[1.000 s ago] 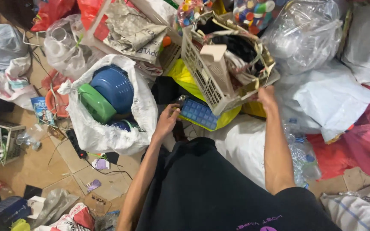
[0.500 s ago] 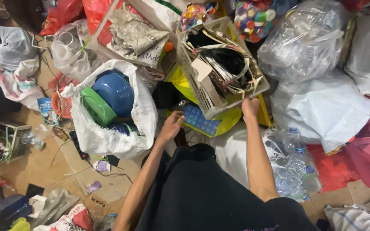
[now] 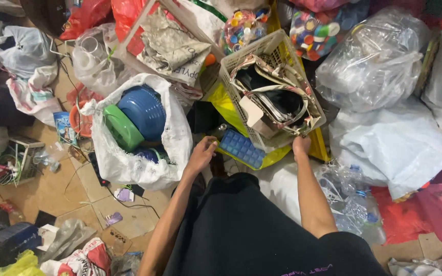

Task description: The person sorts through a cluttered pile of household items in a storage area. They pick up and examine various objects including a white plastic container, a blue ice cube tray, an orange plastic lid, a decorative bowl, and a patterned tote bag, placing some items into a large white sack.

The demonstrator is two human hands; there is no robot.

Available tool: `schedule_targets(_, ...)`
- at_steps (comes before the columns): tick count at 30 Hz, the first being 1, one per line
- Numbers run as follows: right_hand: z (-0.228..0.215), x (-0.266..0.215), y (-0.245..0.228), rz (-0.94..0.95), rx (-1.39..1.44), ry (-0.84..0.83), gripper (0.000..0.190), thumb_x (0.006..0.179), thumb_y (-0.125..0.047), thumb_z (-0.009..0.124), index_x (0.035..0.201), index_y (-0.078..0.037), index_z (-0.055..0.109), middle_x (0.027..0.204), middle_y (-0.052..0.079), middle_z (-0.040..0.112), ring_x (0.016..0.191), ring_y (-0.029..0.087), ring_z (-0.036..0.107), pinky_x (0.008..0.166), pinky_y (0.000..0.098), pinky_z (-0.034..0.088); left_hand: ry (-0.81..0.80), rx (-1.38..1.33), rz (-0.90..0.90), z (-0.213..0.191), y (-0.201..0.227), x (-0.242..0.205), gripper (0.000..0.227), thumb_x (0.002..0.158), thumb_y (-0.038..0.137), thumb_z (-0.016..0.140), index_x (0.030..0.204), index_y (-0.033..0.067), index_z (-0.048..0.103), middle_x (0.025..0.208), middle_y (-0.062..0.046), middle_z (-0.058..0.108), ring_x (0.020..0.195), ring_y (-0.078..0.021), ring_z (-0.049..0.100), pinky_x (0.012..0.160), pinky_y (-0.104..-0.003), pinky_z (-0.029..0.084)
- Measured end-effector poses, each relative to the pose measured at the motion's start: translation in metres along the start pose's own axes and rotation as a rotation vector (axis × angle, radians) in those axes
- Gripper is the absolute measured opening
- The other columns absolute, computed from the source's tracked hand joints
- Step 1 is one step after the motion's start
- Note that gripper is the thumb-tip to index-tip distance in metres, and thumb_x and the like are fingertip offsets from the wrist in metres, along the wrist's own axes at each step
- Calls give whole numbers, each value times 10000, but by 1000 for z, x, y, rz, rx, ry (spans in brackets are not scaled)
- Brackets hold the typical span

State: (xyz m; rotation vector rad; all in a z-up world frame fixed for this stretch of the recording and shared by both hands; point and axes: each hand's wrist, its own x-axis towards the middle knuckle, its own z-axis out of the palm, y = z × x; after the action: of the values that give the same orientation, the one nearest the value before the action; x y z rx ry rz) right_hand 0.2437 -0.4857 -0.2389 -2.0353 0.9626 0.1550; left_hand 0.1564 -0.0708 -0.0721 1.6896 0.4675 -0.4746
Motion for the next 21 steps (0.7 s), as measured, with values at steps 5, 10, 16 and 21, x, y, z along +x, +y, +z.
schedule_targets(5,12,5,30,-101,125,-28,477,975,-324,537,1306,10,618,1263,202,676,1134,328,622,972,422,467,17,-90,27,-13,-2,8,401,1008,302,580,1297,25,611,1067,-130,730,794,-186,688,742,-338,560)
schedule_targets(10,25,-23,39,-3,550,-133,482,1010,-372,461,1355,-56,579,1303,94,624,1126,240,585,969,386,467,47,-130,107,-32,10,15,375,1028,294,585,1289,26,615,1045,-123,720,796,-166,678,738,-305,554)
schedule_targets(16,15,-109,15,290,655,-110,479,1014,-452,477,1383,-147,503,1252,50,568,1035,211,608,833,380,526,78,-171,51,-74,24,33,373,1017,290,578,1318,69,595,1032,-75,734,800,-154,692,677,-291,512)
schedule_targets(21,-3,-133,29,308,614,-230,629,993,-563,514,1463,-155,427,1379,135,583,1054,316,678,805,374,537,126,-175,122,-119,45,62,366,1025,277,555,1322,67,596,997,-70,736,816,-148,710,688,-301,526)
